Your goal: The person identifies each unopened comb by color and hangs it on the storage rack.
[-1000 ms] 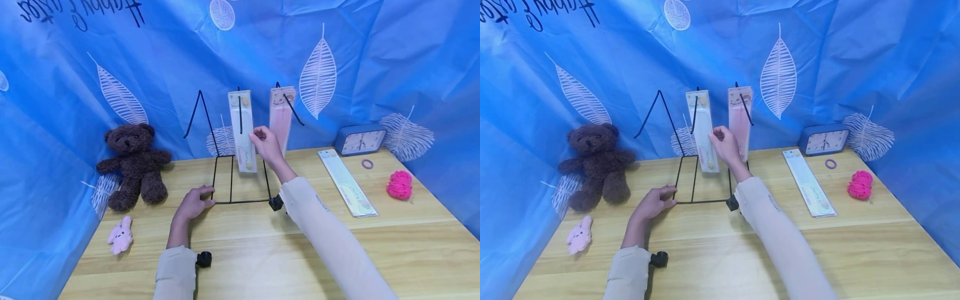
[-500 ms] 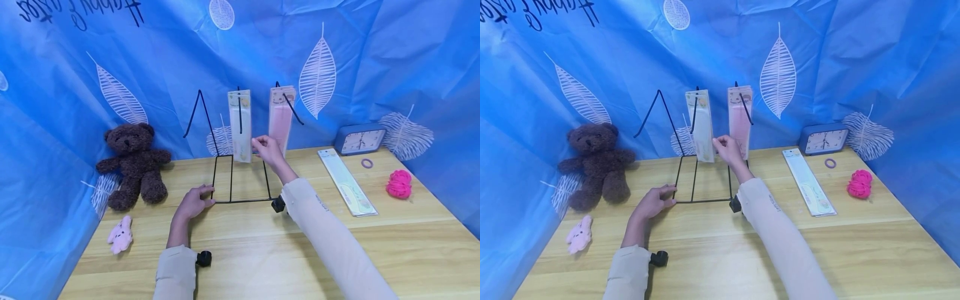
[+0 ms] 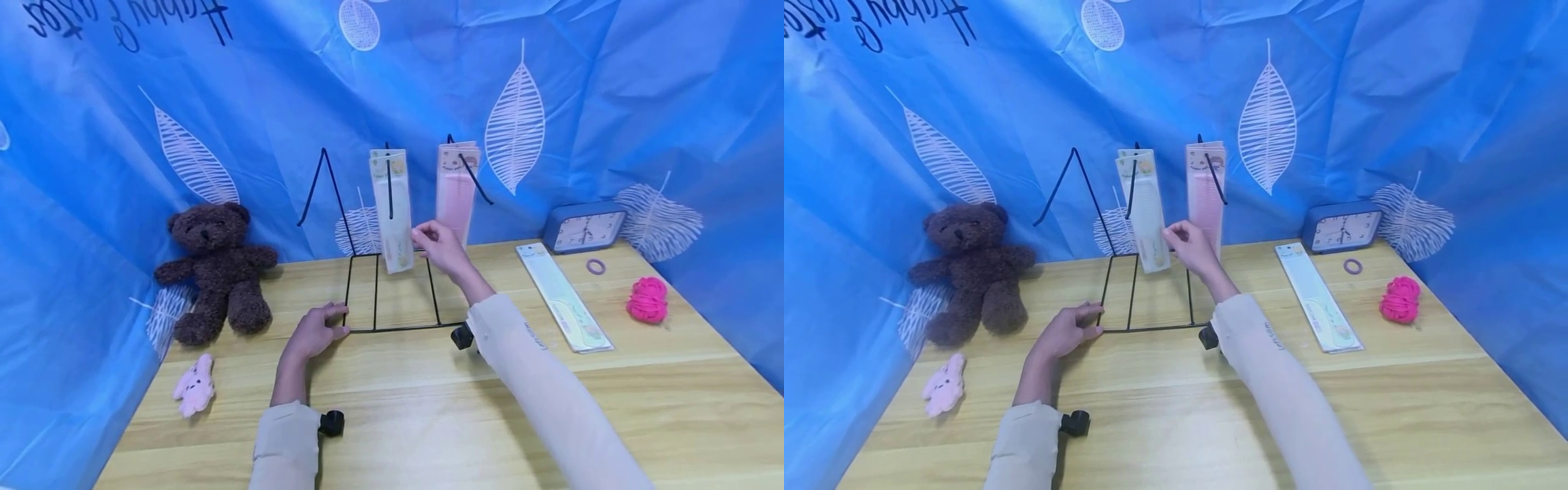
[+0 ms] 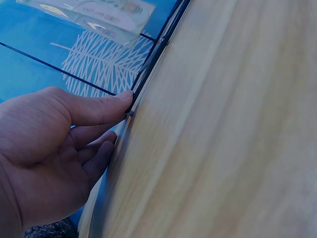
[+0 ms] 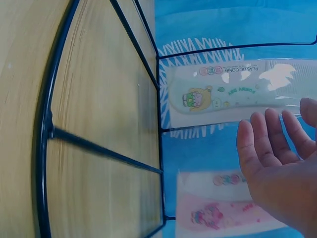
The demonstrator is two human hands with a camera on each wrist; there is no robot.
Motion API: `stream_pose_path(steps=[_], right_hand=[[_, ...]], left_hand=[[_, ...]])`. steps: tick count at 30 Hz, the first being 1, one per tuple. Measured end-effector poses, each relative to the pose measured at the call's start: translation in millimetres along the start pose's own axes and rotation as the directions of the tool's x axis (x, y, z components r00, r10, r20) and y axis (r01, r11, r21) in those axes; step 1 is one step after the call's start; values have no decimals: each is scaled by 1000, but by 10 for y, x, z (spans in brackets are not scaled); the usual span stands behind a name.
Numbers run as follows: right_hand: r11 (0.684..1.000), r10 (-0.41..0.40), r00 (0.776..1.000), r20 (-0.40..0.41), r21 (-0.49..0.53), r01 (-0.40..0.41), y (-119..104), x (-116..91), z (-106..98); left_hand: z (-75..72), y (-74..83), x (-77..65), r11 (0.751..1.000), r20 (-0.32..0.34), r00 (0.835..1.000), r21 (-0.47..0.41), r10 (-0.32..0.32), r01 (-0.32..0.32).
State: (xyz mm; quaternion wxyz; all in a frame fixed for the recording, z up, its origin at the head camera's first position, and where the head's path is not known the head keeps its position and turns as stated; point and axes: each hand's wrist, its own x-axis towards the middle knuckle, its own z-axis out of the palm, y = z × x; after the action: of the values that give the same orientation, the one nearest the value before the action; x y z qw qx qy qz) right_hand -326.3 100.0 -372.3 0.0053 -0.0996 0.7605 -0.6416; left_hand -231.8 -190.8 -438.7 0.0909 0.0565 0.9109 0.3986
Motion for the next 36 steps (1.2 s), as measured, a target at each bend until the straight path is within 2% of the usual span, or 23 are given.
stream_pose_path(steps=[10,16,18,21,25,30,36], right_hand=[[994,-97,995,7,-44,98,-46,-156,-247],[993,-111,993,-28,-53,109,6,-239,-457],[994,-104,994,-33,-33,103,39,-262,-534],[995,-89,995,-43,-55,87,94,-308,-660],[989,-66,995,-75,-141,55,160,-381,-843],[982,-40,991,-126,-187,16,243,-451,-1115],[967,34,985,-167,-243,-75,368,-556,-1467]], left_hand=[[0,-4,3,1000,3,1000,-26,8,-7],[-2,-4,11,1000,0,1000,-21,7,-7],[-2,-2,11,1000,2,1000,-21,2,-2],[-6,5,6,1000,4,1000,-24,-4,4],[-18,3,-5,1000,4,1000,-31,-2,2],[-16,-9,-12,999,2,1000,-30,12,-11],[-12,-5,-8,999,9,1000,-32,6,-6]])
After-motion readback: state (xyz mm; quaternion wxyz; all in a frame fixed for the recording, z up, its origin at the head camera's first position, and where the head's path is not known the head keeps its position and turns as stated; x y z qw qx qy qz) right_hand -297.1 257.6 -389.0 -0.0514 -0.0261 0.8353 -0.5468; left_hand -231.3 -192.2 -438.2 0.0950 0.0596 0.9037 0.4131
